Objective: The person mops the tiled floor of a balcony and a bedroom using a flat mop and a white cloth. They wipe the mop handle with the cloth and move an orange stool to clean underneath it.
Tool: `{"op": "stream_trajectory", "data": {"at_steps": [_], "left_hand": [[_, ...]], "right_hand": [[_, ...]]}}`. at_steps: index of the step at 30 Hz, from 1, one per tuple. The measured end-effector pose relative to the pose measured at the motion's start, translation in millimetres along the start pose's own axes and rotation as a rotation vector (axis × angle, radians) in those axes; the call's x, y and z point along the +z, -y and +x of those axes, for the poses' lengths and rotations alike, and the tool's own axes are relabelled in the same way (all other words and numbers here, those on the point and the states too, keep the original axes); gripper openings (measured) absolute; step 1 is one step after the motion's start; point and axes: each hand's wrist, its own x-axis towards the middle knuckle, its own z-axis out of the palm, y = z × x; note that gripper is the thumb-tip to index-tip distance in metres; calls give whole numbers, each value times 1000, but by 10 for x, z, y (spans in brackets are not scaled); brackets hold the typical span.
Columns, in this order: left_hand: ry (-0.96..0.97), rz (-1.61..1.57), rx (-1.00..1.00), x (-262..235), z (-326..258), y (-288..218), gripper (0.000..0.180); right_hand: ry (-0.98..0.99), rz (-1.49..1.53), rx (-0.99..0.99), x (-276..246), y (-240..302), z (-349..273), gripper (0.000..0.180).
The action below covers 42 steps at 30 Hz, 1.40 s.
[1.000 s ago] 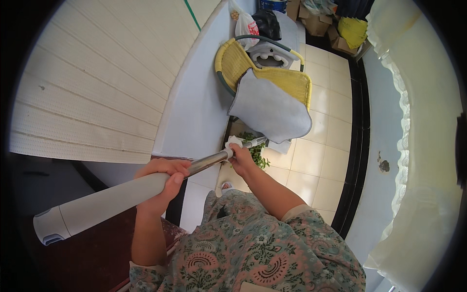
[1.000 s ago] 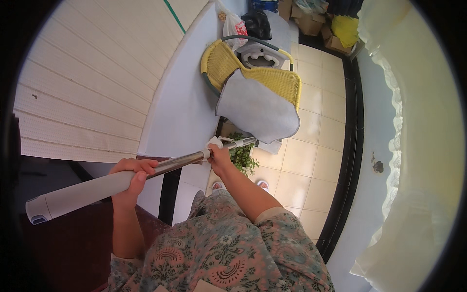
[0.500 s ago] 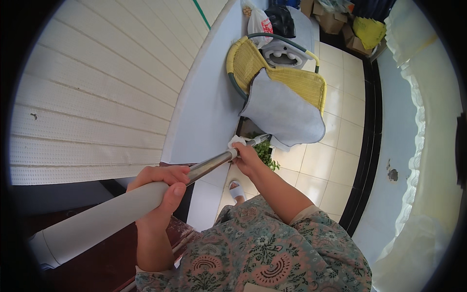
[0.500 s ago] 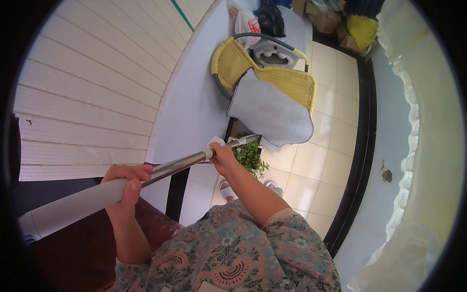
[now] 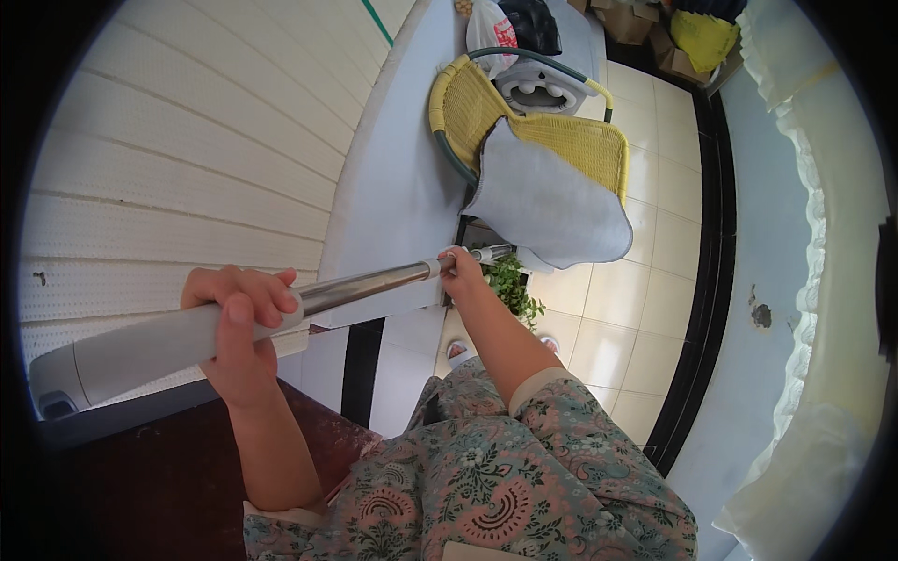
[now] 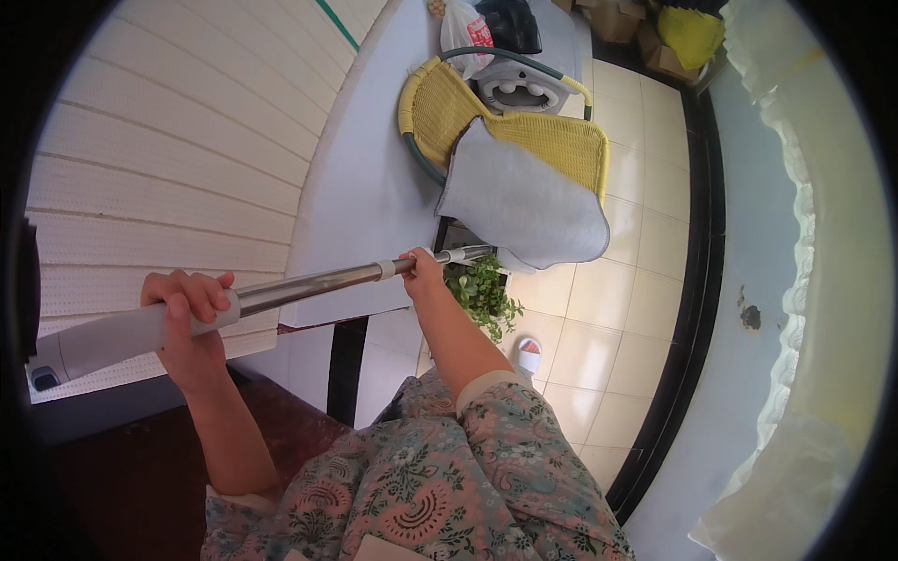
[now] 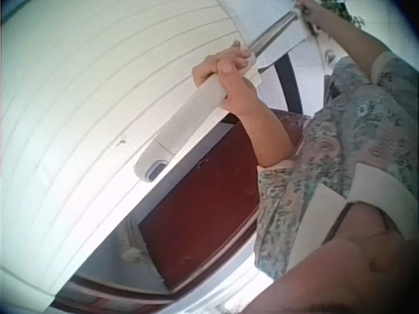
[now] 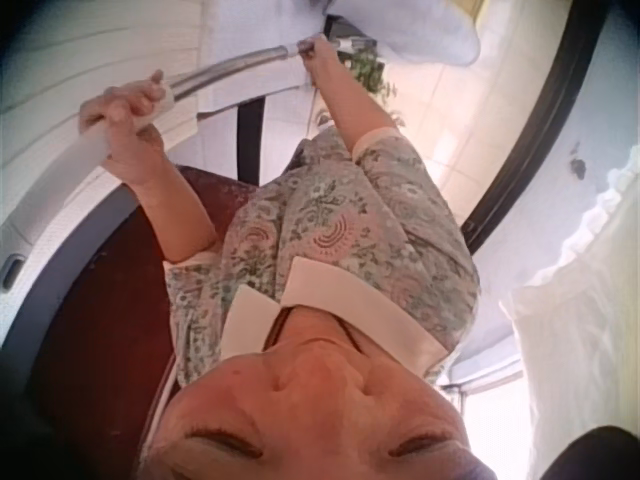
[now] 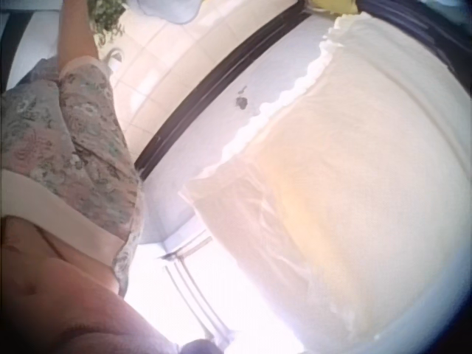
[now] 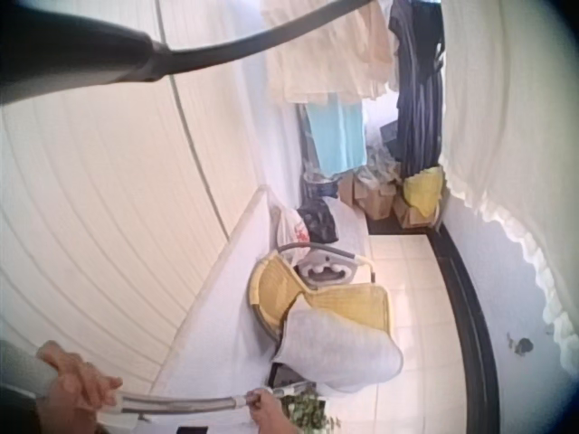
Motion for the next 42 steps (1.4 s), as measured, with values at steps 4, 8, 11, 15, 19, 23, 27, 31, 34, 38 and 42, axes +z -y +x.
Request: {"op": "stream_trajectory", "data": {"at_steps": [4,8,11,15,19,23,27,31,34,38,42], "left_hand": [[-17,35,-9,-223,91,118,15],[78,5,-37,-229,130,144,16],[119,-41,-67,-179,141,197,16],[233,-74,-67,-12,216,207,16],[209,-73,-145,97,274,273,15],[195,-160,-238,179,-17,554,14],[286,-207,-226,482,-303,577,12],[376,-213,-171,608,-531,401,12],[342,-235,-84,461,-656,204,15],[135,-237,-102,521,-690,-7,17],[71,-68,-120,903,-832,60,15]], "right_hand": [[-91,47,-25,184,-115,-75,7],[-82,73,-31,112,-3,-122,11],[-59,84,-71,-22,146,-166,13],[-99,91,-120,-127,332,-248,14],[-173,134,-157,-286,540,-351,15],[-243,84,-243,-946,736,-424,11],[-250,52,-252,-1347,1083,-763,12],[-249,146,-286,-1525,1104,-919,10],[-174,37,-255,-1455,1041,-1176,8],[-87,-16,-344,-1206,1064,-1294,12],[-44,-74,-376,-1294,1268,-1011,16]]}}
